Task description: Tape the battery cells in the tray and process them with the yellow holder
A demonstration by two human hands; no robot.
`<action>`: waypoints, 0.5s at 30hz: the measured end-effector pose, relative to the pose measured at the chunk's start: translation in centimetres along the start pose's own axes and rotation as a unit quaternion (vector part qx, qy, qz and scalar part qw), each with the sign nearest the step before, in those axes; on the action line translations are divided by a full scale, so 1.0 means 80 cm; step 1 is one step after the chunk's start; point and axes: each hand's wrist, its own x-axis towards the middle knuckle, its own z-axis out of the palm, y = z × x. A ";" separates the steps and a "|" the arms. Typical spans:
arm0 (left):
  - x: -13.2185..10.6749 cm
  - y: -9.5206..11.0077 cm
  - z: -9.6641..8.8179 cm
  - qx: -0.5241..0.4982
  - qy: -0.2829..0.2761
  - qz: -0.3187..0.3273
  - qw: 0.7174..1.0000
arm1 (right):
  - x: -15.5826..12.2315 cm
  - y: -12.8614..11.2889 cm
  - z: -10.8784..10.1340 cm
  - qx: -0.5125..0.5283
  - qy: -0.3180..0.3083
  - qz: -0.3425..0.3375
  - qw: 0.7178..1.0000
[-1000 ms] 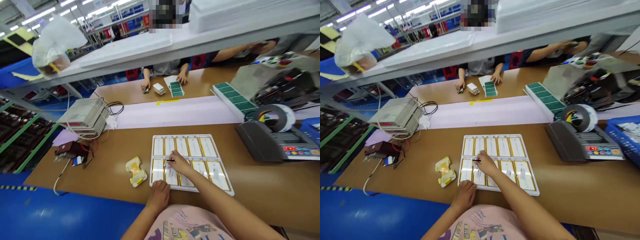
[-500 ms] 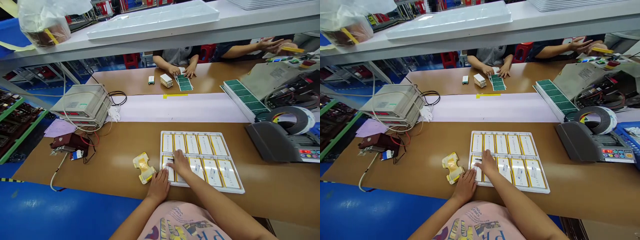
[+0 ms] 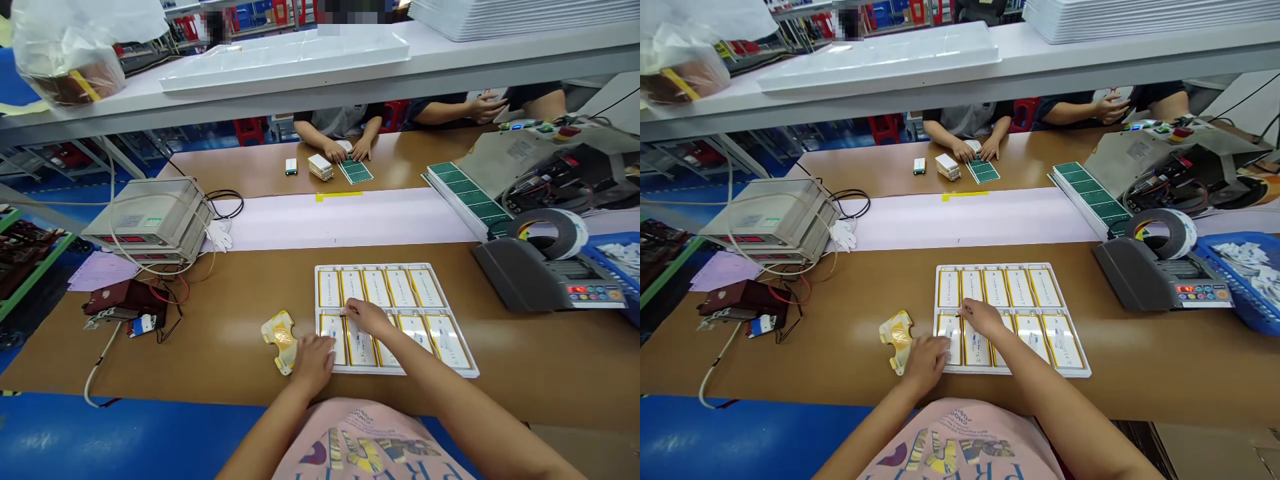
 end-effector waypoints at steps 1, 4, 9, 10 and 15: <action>-0.004 -0.008 -0.008 -0.016 0.047 -0.070 0.996 | 0.000 -0.001 0.000 -0.037 0.001 -0.015 0.999; -0.009 -0.034 -0.026 -0.035 0.138 -0.357 0.923 | 0.006 -0.004 0.007 -0.128 0.003 -0.092 0.987; 0.003 -0.053 -0.023 -0.112 0.091 -0.499 0.855 | 0.022 -0.004 0.016 -0.174 -0.034 -0.139 0.974; 0.006 -0.053 -0.021 -0.122 0.104 -0.508 0.846 | 0.025 -0.004 0.017 -0.181 -0.043 -0.146 0.972; 0.009 -0.057 -0.019 -0.216 0.160 -0.540 0.798 | 0.035 -0.006 0.014 -0.215 -0.080 -0.175 0.957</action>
